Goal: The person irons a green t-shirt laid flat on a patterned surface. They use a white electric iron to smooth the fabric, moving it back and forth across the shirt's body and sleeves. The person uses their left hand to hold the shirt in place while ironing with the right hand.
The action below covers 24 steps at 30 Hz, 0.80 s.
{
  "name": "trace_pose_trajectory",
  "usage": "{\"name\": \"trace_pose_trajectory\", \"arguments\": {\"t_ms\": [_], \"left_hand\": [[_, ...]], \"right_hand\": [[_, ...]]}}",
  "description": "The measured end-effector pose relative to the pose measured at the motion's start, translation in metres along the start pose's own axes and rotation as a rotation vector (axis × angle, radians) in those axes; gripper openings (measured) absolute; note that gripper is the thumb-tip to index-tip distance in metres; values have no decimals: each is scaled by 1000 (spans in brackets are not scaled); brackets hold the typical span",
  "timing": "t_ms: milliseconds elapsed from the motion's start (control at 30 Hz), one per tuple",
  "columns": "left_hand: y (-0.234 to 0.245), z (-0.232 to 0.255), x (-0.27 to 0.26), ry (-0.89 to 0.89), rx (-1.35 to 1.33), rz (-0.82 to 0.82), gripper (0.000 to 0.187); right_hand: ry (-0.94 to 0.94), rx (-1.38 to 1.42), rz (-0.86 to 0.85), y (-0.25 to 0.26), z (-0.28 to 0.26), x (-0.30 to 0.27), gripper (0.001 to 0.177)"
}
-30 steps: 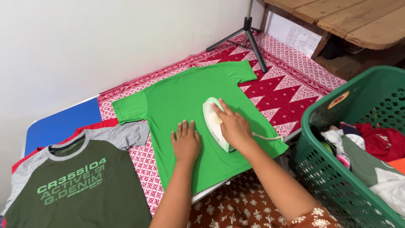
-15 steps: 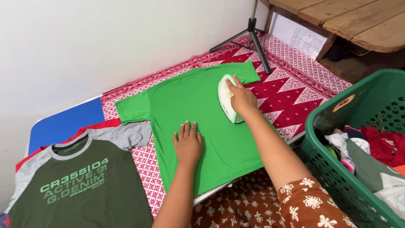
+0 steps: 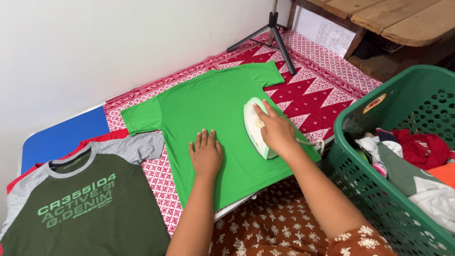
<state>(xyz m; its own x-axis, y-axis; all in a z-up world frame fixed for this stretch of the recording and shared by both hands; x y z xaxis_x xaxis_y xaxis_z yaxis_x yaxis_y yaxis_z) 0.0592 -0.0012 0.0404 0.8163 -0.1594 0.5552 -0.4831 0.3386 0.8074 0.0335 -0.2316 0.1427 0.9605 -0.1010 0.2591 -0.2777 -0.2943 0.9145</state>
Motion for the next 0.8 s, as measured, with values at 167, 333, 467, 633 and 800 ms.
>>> {"name": "trace_pose_trajectory", "arguments": {"t_ms": [167,333,467,633,800], "left_hand": [[-1,0,-1,-5,4,6,44],[0,1,0,-12,17,20,44],[-2,-1,0,-6,16,8,45],[-4,-1,1,10,10,-15,45],[-6,-2,2,2,25,-33,47]], "right_hand": [[-34,-25,-56,14,-1,-28,76],[-11,-20,-14,14,-1,-20,77],[-33,-16,-26,2,4,10,76],[-28,-31,6,-19,12,62,77],[-44,-7,-25,-38,23,110,77]]}}
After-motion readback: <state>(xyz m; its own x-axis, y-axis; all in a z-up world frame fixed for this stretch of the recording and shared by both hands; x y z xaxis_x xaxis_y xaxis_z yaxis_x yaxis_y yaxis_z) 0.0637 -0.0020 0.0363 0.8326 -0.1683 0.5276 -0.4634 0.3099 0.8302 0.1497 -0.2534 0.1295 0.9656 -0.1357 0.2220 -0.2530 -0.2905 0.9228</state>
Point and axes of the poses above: each hand's wrist, its own x-axis towards the middle knuckle, its own y-axis out of the back of the hand, z = x × y, the point moved 7 cm from there along x, towards the middle knuckle, and after that the axes turned 7 degrees about -y, right-handed, at the moved point
